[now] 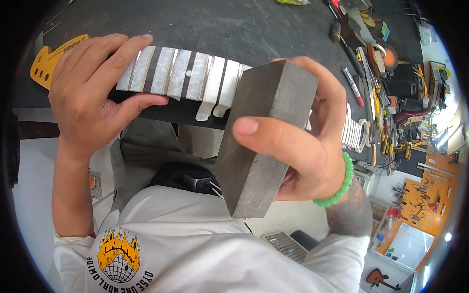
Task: Sanding the frets of a guitar neck using a sanding block.
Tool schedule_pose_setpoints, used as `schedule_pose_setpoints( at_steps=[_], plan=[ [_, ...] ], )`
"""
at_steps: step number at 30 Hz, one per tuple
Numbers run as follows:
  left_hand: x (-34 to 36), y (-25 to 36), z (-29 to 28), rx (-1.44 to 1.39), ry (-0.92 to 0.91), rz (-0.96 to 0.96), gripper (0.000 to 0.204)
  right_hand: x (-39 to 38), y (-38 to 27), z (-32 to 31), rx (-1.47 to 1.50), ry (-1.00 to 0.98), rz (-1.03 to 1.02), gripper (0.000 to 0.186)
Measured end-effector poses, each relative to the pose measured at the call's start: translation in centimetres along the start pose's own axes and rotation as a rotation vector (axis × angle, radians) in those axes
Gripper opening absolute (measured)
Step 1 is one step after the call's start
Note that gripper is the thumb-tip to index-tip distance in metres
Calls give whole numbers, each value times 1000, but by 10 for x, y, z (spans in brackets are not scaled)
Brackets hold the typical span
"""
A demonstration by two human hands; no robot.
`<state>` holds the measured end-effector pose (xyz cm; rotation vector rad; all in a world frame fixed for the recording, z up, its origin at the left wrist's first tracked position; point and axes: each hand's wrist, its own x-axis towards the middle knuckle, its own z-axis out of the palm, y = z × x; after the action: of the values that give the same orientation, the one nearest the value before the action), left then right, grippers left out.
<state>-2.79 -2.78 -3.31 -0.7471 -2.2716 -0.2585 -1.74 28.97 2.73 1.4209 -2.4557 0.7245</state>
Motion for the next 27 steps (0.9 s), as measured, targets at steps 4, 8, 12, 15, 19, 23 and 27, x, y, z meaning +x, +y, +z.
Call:
schedule_pose_setpoints(
  at_steps=[4, 8, 12, 15, 19, 23, 27],
  plan=[
    [2, 5, -6, 3, -15, -33, 67, 22, 13, -10, -176, -104, -111, 110],
    [8, 7, -6, -10, -2, 10, 69, 33, 54, -11, 166, -78, 260, 111],
    [6, 5, -5, -5, 9, 23, 70, 33, 64, -8, 370, -59, 333, 108],
    [7, 5, -5, -18, -3, 17, 70, 26, 49, -14, 85, -99, 91, 106],
    [7, 5, -7, -8, -23, 17, 69, 7, 22, -1, -70, -117, -163, 109],
    [8, 5, -5, -12, -3, 35, 68, 22, 42, -19, -86, -142, -45, 107],
    [7, 3, -3, -15, 2, 29, 67, 46, 56, 10, -52, 23, 129, 97]
  ],
)
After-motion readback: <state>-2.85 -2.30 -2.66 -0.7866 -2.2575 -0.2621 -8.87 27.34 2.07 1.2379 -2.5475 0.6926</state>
